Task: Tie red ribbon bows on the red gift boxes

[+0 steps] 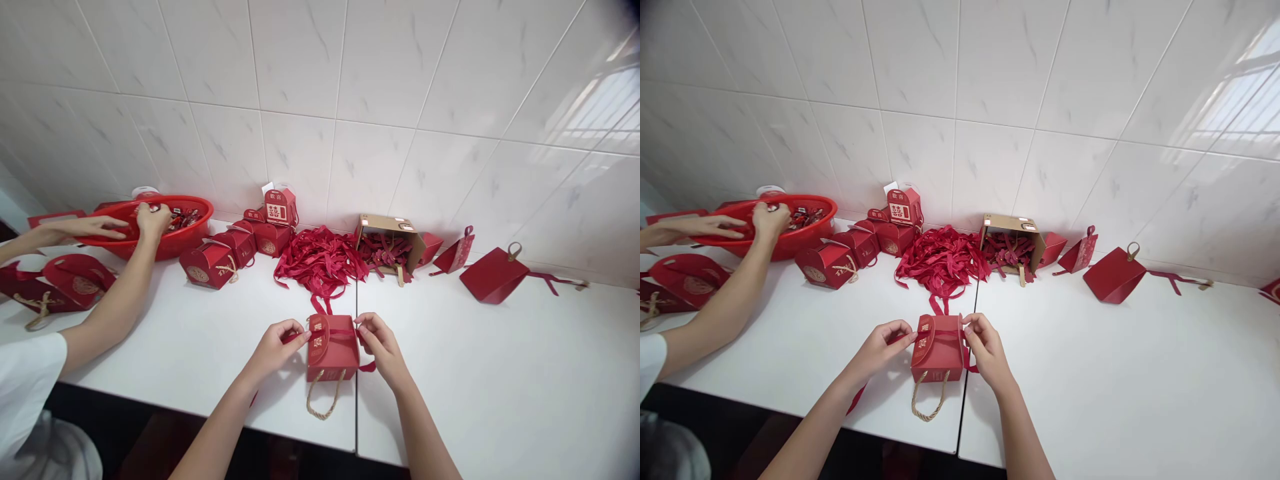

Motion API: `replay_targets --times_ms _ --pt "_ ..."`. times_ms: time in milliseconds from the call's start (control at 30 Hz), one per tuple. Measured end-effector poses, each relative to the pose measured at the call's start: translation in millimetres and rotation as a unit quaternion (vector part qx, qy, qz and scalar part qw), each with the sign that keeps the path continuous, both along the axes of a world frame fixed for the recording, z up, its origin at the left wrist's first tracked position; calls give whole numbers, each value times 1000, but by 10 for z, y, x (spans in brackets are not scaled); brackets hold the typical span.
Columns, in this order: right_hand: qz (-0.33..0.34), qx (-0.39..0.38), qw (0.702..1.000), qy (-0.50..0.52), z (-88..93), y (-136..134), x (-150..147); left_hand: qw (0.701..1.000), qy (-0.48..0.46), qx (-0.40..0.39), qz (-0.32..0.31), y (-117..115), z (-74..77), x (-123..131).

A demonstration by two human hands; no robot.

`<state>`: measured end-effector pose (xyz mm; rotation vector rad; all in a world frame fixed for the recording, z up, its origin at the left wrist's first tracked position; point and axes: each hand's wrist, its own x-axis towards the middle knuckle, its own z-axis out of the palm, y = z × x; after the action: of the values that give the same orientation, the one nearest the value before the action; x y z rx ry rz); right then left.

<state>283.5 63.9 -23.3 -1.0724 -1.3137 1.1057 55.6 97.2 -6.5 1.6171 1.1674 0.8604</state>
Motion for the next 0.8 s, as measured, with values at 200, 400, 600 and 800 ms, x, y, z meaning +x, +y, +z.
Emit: replay_targets --times_ms 200,400,600,800 --pt "5 14 996 -87 -13 -19 -45 999 -34 -19 16 -28 -31 66" --pt "34 -8 992 -117 -61 -73 138 999 -13 -39 27 21 -69 -18" --pt "61 65 971 -221 79 -68 264 999 -6 -49 22 20 50 -28" --pt "22 9 980 -200 286 -9 269 998 -19 -55 21 -3 184 72"
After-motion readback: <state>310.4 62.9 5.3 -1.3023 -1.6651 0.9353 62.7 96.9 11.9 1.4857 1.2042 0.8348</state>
